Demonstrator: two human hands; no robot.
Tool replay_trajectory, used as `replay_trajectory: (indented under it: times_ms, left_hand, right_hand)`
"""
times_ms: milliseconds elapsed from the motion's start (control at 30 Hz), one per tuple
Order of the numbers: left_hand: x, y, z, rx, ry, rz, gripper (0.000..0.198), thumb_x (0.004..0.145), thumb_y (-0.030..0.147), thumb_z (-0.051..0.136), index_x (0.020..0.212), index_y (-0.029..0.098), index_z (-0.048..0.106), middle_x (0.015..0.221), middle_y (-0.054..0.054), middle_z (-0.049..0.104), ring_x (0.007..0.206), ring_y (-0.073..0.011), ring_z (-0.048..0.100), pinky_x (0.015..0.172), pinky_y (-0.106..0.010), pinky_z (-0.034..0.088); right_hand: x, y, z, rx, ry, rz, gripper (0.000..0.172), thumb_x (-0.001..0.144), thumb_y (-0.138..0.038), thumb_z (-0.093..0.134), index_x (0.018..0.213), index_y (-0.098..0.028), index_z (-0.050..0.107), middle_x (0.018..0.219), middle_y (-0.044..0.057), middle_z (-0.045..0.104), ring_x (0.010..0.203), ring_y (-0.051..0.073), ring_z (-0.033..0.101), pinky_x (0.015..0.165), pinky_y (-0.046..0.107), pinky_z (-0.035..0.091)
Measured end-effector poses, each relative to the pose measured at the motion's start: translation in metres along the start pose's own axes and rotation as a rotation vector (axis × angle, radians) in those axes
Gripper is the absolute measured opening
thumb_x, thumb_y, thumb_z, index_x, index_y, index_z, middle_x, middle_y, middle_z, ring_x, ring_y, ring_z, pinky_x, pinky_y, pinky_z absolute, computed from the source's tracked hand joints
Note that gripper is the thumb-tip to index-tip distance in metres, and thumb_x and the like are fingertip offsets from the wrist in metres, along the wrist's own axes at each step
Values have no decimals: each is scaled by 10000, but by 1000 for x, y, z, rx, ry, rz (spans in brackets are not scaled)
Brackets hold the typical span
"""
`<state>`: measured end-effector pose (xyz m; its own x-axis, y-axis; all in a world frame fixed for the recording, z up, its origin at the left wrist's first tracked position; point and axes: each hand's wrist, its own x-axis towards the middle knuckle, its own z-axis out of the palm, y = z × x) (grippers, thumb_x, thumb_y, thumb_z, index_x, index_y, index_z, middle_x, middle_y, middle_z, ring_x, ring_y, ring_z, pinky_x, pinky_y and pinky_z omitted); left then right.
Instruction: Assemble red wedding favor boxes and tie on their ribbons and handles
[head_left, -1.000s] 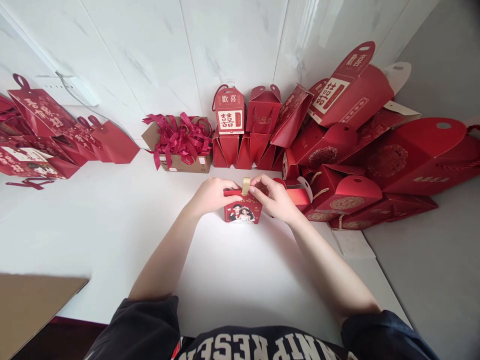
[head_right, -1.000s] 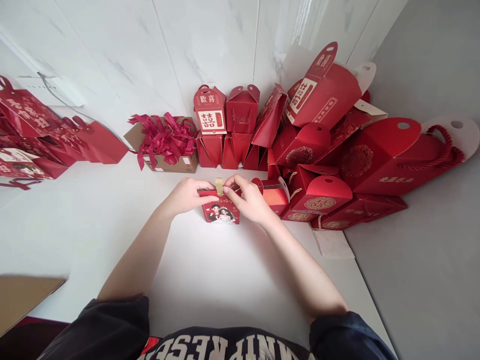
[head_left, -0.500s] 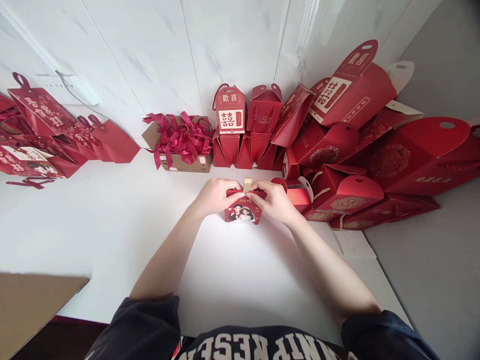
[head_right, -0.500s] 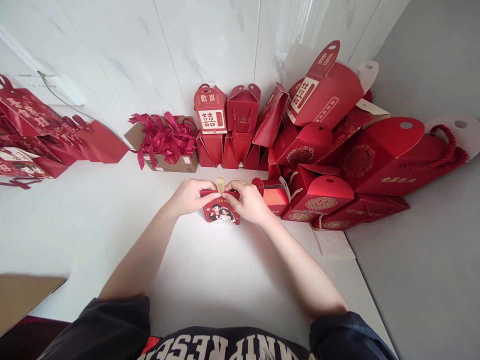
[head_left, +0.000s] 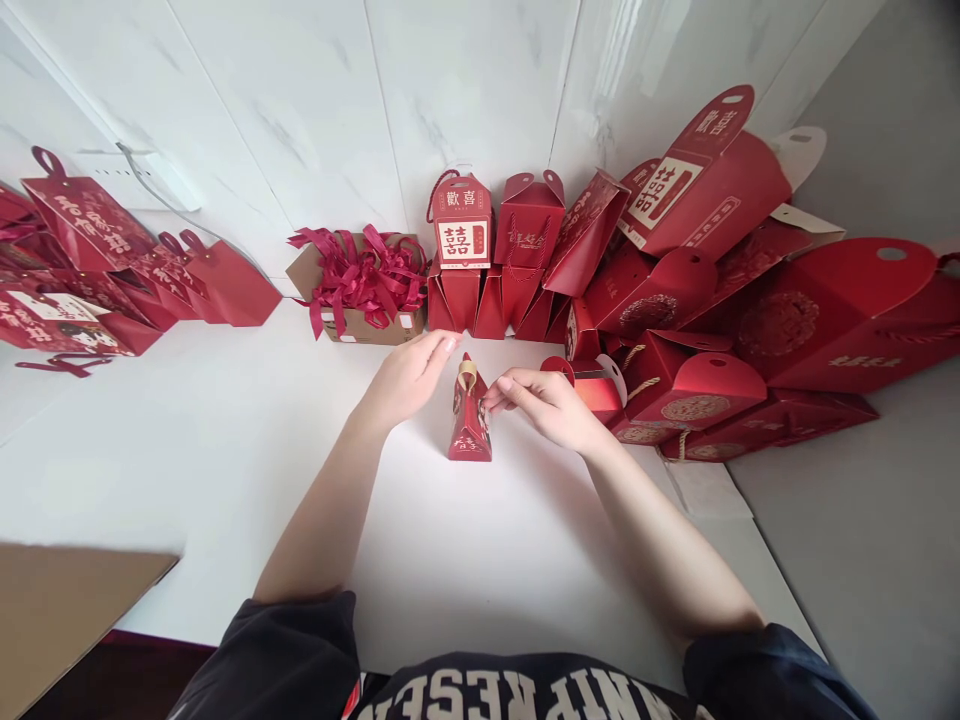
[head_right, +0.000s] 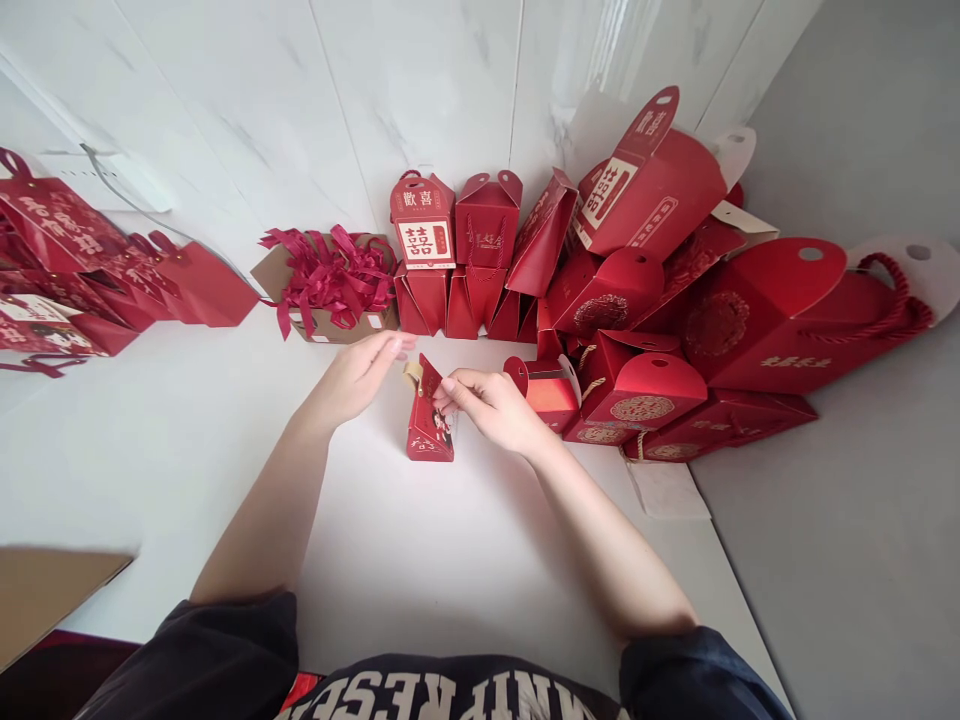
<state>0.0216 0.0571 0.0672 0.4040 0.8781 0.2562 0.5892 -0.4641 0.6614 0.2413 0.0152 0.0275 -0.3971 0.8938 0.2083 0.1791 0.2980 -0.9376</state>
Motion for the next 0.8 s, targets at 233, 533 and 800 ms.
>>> replay_trajectory:
  times_ms: [233, 533, 800]
  left_hand:
    - [-9, 10, -5, -73, -477, -53, 767, 725, 457, 724, 1405, 280, 413, 1249, -49, 634, 1152, -254, 594, 906, -335, 491]
    - [0, 4, 9, -144, -392, -63, 187, 822, 331, 572, 850, 176, 674, 851, -24, 704, 821, -201, 653, 696, -285, 500]
    - [2, 3, 15, -138, -376, -108, 225, 776, 360, 619, 819, 167, 727, 723, -22, 698, 670, -196, 636, 576, -287, 478]
  right_hand:
    - [4, 8, -2, -385, 184, -242, 179, 896, -213, 543, 1025, -245, 663, 1213, 69, 603, 1168, 235, 541, 986, 422, 439]
    - [3, 8, -4, -378, 157, -278, 304, 910, -132, 470, 1015, -288, 709, 1371, 45, 502, 1330, 256, 409, 1078, 510, 357]
    - [4, 8, -5, -234, 58, -308, 398, 970, -177, 403, 1289, -327, 586, 1409, 51, 462, 1331, 223, 419, 1082, 459, 394]
